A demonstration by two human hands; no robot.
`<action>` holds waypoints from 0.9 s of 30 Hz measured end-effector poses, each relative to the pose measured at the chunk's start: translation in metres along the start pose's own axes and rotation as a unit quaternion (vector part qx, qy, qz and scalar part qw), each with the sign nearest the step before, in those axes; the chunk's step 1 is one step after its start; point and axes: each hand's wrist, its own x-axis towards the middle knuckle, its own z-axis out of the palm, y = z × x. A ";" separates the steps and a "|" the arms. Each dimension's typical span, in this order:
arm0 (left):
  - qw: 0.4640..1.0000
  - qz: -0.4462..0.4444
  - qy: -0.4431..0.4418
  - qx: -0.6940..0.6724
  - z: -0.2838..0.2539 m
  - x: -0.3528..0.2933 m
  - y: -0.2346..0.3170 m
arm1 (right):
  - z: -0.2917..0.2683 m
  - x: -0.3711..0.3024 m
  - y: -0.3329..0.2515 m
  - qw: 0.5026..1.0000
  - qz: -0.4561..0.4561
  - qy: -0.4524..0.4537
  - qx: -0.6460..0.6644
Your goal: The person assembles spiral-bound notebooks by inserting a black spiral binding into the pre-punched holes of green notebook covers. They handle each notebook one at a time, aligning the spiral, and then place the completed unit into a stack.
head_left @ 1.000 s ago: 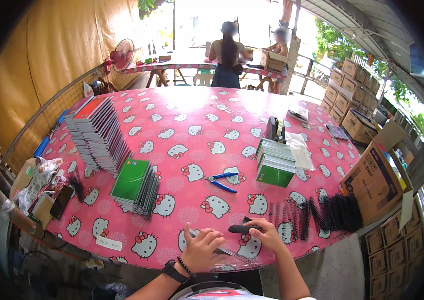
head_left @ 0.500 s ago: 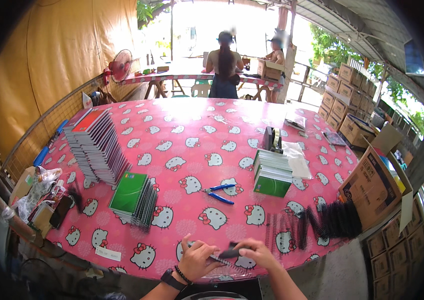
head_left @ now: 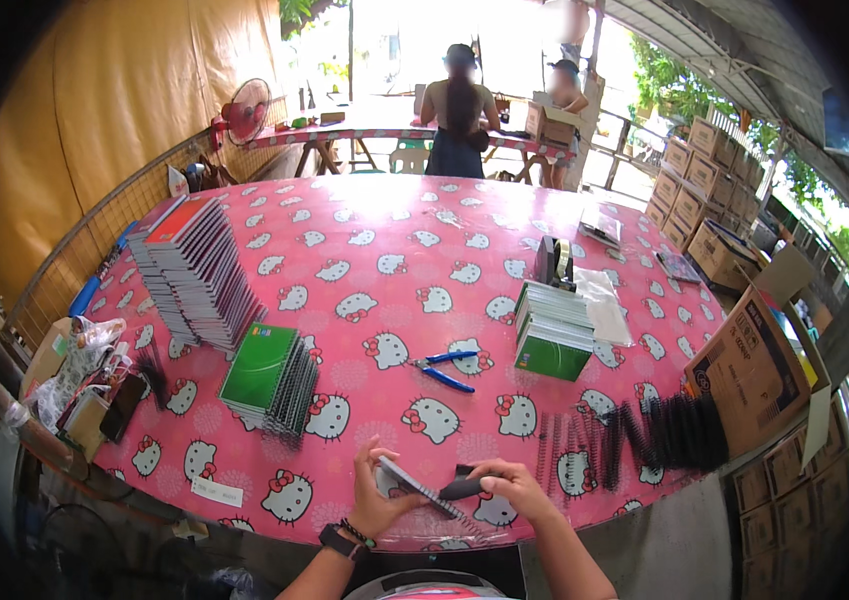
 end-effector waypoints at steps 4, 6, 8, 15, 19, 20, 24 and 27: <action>0.993 -0.081 -0.079 0.029 0.004 0.009 0.013 | 0.002 0.002 0.006 0.997 -0.060 -0.010 0.044; 0.994 -0.059 -0.085 0.045 -0.001 0.007 -0.002 | 0.003 0.005 0.008 0.996 0.034 0.052 -0.064; 0.994 -0.046 -0.093 0.027 0.002 0.008 -0.001 | 0.000 0.003 0.007 0.989 -0.042 -0.004 0.141; 0.996 -0.026 -0.088 0.008 -0.002 0.000 -0.004 | 0.000 0.020 -0.009 0.998 -0.006 0.040 -0.053; 0.993 -0.022 -0.110 0.024 0.001 0.004 -0.011 | 0.004 0.024 -0.010 0.994 -0.049 -0.012 -0.095; 0.992 -0.041 -0.118 0.022 0.000 0.004 -0.008 | 0.002 0.028 -0.010 0.987 0.037 0.049 -0.146; 0.991 -0.049 -0.121 0.024 0.001 0.005 -0.002 | 0.018 0.028 -0.024 0.979 -0.097 -0.086 0.156; 0.995 -0.015 -0.100 0.005 0.003 0.004 -0.005 | 0.017 0.037 -0.022 0.989 0.040 0.043 -0.135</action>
